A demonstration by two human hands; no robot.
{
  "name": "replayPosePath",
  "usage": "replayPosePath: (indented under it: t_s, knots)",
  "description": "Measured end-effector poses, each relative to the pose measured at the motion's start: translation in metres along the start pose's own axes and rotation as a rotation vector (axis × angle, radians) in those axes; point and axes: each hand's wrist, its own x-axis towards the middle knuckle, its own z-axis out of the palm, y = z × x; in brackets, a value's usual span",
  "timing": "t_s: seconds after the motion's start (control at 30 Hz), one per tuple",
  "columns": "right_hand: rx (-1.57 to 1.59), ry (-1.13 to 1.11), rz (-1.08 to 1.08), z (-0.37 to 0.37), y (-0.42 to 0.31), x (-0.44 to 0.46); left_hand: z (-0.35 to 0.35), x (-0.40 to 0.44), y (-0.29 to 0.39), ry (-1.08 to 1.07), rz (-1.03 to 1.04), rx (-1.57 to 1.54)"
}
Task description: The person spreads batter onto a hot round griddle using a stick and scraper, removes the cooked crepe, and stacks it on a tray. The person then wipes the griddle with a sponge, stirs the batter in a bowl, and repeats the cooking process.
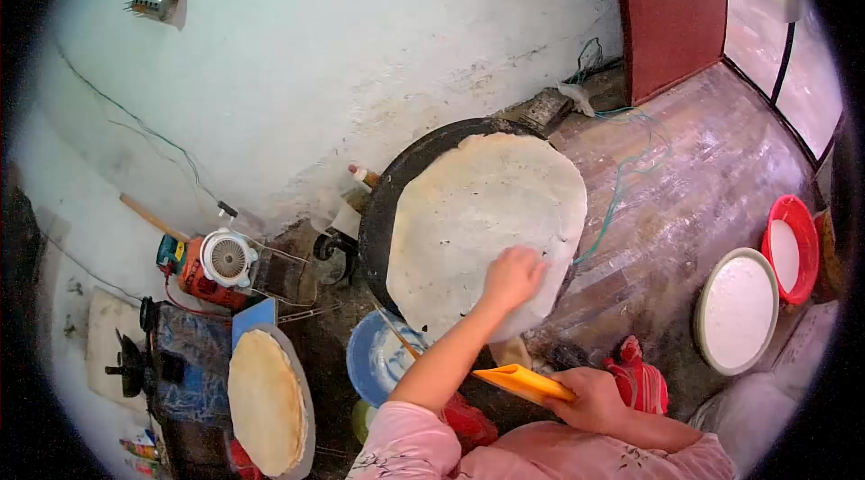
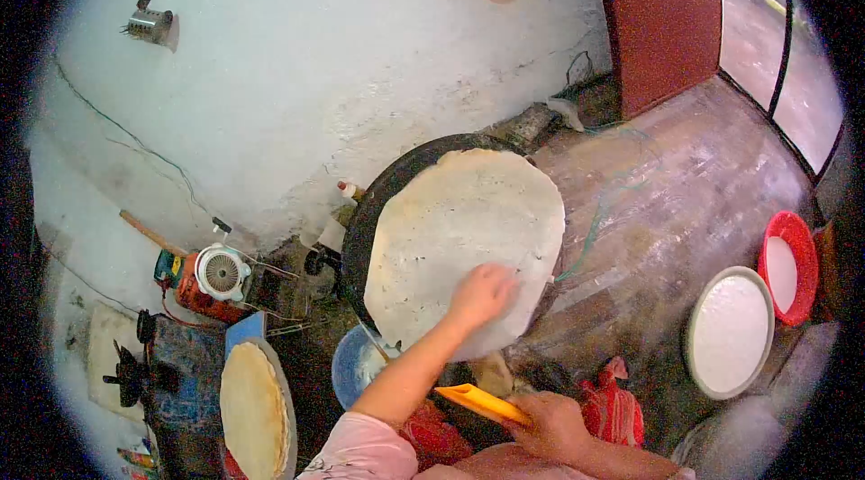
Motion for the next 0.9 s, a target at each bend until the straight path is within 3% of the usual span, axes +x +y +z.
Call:
replayPosePath:
  t_s: [0.07, 0.2, 0.4, 0.47, 0.53, 0.6, 0.67, 0.8, 0.83, 0.9]
  knots:
    - [-0.008, 0.017, -0.009, -0.002, 0.0, 0.0, -0.008, -0.023, -0.015, -0.159, -0.294, 0.45]
    - [-0.077, -0.016, -0.001, -0.009, -0.004, 0.003, -0.015, -0.035, -0.046, -0.317, -0.397, 0.393]
    - [-0.048, -0.059, 0.017, -0.002, -0.004, 0.006, -0.015, -0.008, -0.063, -0.049, -0.486, 0.382]
    - [-0.05, -0.093, -0.003, -0.004, -0.006, 0.006, -0.035, -0.01, -0.073, 0.238, -0.395, 0.184]
    - [-0.074, -0.119, 0.067, -0.011, -0.013, 0.011, -0.043, -0.021, -0.12, 0.396, -0.331, 0.371]
    - [-0.079, -0.142, 0.075, -0.008, -0.01, 0.012, -0.062, -0.03, -0.131, 0.442, -0.664, 0.434]
    - [-0.051, -0.082, 0.067, -0.004, -0.006, 0.01, -0.074, -0.028, -0.146, 0.455, -1.257, 0.201]
    - [-0.06, -0.108, 0.057, -0.004, -0.011, 0.015, -0.068, -0.054, -0.246, 0.413, -1.262, -0.054]
    - [-0.064, -0.111, 0.06, -0.003, -0.011, 0.015, -0.074, -0.059, -0.264, 0.224, -1.175, -0.131]
    - [-0.067, -0.115, 0.063, -0.002, -0.01, 0.015, -0.097, -0.055, -0.24, 0.285, -1.333, -0.656]
